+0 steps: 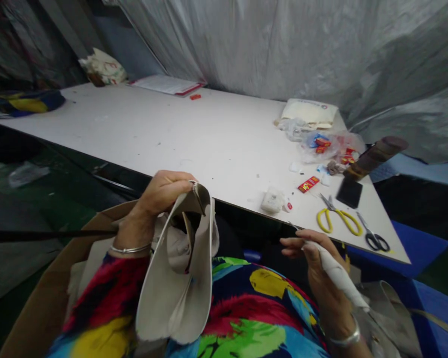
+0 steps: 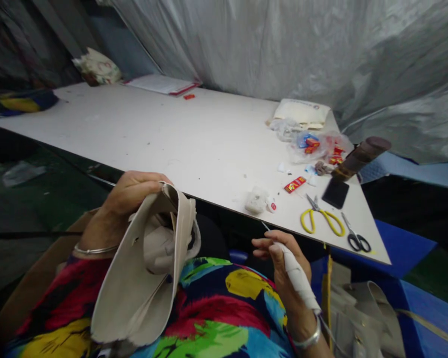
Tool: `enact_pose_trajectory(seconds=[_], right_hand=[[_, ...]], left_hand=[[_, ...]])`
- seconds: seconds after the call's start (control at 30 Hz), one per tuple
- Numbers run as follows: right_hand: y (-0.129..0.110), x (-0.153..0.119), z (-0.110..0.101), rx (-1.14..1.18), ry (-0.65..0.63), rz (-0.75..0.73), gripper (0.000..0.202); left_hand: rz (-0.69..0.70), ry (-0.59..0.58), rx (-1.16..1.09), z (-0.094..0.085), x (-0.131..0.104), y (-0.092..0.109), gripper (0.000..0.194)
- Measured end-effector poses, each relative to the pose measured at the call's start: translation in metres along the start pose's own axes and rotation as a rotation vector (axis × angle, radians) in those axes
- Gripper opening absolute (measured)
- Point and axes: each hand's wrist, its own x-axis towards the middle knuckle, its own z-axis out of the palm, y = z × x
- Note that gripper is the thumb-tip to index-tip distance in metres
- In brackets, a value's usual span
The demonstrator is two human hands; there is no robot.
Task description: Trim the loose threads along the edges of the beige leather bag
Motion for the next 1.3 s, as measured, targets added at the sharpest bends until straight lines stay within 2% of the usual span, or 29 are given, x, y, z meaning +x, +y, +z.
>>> enact_pose_trajectory(seconds=[0.1, 0.17, 0.23, 0.3, 0.4, 0.53, 0.83, 0.93, 1.1, 1.17, 1.3], right_hand=[[0.002, 0.007, 0.009, 0.034, -0.036, 0.014, 0.022], [0.001, 0.014, 0.016, 0.003, -0.074, -0.043, 0.022], [-0.003, 0.023, 0.023, -0.043, -0.155, -0.127, 0.033], [-0.008, 0.03, 0.031, -0.082, -0.274, -0.17, 0.046], [-0.013, 0.038, 0.04, -0.117, -0.411, -0.137, 0.048], [-0.011, 0.042, 0.044, -0.131, -0.452, -0.088, 0.031], [0.005, 0.045, 0.039, -0.19, -0.406, -0.096, 0.021], [0.01, 0.044, 0.043, -0.21, -0.377, -0.099, 0.023], [0.025, 0.039, 0.049, -0.154, -0.284, -0.008, 0.018], [0.03, 0.037, 0.049, -0.101, -0.238, 0.032, 0.017], [0.033, 0.035, 0.046, 0.007, -0.189, 0.113, 0.02]], left_hand=[[0.094, -0.282, 0.05, 0.032, 0.003, 0.017, 0.023], [0.16, -0.413, 0.049, 0.054, 0.003, 0.021, 0.023], [0.198, -0.501, 0.012, 0.072, 0.002, 0.021, 0.023], [0.237, -0.542, -0.039, 0.084, 0.003, 0.018, 0.02], [0.301, -0.536, -0.085, 0.095, 0.004, 0.012, 0.02], [0.29, -0.513, -0.035, 0.107, 0.005, 0.004, 0.02], [0.252, -0.435, -0.033, 0.125, 0.007, -0.008, 0.024], [0.171, -0.402, -0.064, 0.133, 0.003, -0.01, 0.022], [0.005, -0.312, -0.144, 0.143, -0.009, -0.013, 0.013], [-0.021, -0.348, -0.226, 0.144, -0.011, -0.015, 0.009], [-0.018, -0.506, -0.294, 0.145, -0.012, -0.02, 0.033]])
